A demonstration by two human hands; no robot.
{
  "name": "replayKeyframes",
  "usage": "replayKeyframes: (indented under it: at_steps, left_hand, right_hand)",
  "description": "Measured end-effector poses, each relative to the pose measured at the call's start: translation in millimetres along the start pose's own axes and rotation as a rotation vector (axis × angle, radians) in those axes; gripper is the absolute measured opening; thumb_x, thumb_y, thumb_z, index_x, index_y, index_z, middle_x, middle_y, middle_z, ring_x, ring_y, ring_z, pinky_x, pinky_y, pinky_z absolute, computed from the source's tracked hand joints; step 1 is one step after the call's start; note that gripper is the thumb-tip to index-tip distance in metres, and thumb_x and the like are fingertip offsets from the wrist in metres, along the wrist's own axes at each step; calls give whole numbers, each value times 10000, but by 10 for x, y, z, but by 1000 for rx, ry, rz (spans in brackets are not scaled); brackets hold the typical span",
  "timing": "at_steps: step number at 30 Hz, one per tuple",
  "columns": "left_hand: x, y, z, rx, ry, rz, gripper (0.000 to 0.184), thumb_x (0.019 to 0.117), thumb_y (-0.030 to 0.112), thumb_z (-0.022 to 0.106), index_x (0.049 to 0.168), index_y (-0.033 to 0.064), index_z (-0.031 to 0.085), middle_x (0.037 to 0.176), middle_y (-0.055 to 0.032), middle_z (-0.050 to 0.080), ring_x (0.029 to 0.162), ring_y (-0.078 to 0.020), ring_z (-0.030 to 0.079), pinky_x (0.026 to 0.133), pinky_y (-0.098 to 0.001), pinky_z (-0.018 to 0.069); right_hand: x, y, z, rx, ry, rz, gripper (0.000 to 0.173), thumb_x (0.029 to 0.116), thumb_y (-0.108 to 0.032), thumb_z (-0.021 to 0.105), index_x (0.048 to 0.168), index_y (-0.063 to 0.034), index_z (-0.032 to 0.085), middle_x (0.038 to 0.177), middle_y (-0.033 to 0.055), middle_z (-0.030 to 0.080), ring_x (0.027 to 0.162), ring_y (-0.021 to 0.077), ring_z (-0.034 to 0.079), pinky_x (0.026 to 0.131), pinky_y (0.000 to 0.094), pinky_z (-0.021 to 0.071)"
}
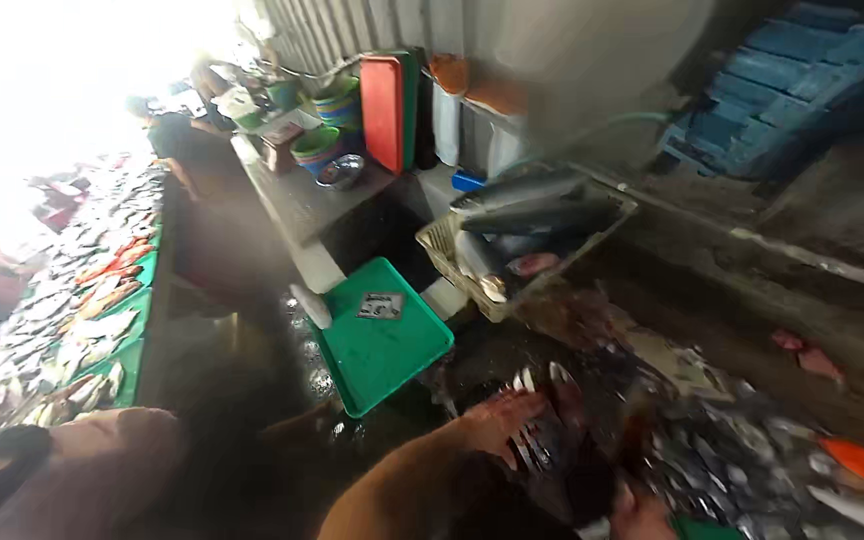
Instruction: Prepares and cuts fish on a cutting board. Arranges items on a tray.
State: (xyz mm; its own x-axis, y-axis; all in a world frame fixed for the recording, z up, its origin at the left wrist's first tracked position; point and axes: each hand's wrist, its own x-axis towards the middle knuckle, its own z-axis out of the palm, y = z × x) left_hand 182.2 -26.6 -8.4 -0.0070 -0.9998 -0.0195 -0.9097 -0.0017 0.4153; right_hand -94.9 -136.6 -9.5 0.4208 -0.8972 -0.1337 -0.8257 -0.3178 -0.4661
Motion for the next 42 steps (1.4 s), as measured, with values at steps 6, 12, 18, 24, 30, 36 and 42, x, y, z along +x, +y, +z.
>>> replayKeyframes:
  at_steps: [6,12,18,24,30,36,42]
  left_hand:
    - [158,79,-439,-103,-138,-120,848,871,554,735,1555,142,449,1598,-96,441,1492,-281,386,1227,-481,330]
    - [1118,-122,-204,5,-153,73,478,938,166,711,1405,181,611,1459,-72,584,1426,-287,470,1216,-530,333]
    - [1572,-176,25,46,-379,240,547,815,247,817,1337,235,654,1458,-118,561,1379,-352,491,1174,-600,359]
    - [1451,-132,-657,-34,-575,271,510,802,89,788,1288,209,691,1406,-127,583,1286,-352,571,1030,-601,500]
    - [1230,-366,-332,15,-524,401,773,780,200,845,1489,247,543,1491,-73,547,1428,-310,453,1221,-594,276]
    - [1290,-153,-260,210,-536,551,1024,650,288,937,1536,123,450,1528,-132,490,1443,-352,421,1241,-611,198]
    - [1567,-92,-185,235,-573,536,805,684,213,897,1406,92,562,1399,-133,594,1336,-354,530,1082,-584,432]
  right_hand:
    - [57,-121,-37,69,-183,178,526,1086,-409,417,1411,-14,539,1079,241,726,987,422,724,877,615,573]
    - [-50,102,260,86,-67,221,615,1080,-414,424,1462,66,453,1037,218,732,968,357,737,893,530,591]
    - [-112,42,266,3,-34,253,633,1079,-432,411,1447,79,467,1004,242,732,933,390,742,861,564,596]
    - [-64,-175,61,16,-142,382,612,1083,-447,387,1488,9,441,1074,217,727,1000,369,731,901,546,584]
    - [-36,-130,165,-15,-173,395,595,1083,-452,392,1456,6,460,1015,210,726,983,372,728,902,544,579]
    - [-19,-164,163,-14,-142,419,590,1074,-465,387,1433,-7,486,987,180,732,950,351,736,860,524,590]
    - [-18,-106,196,-25,-151,432,566,1075,-487,374,1397,-42,508,964,159,730,947,336,736,860,517,589]
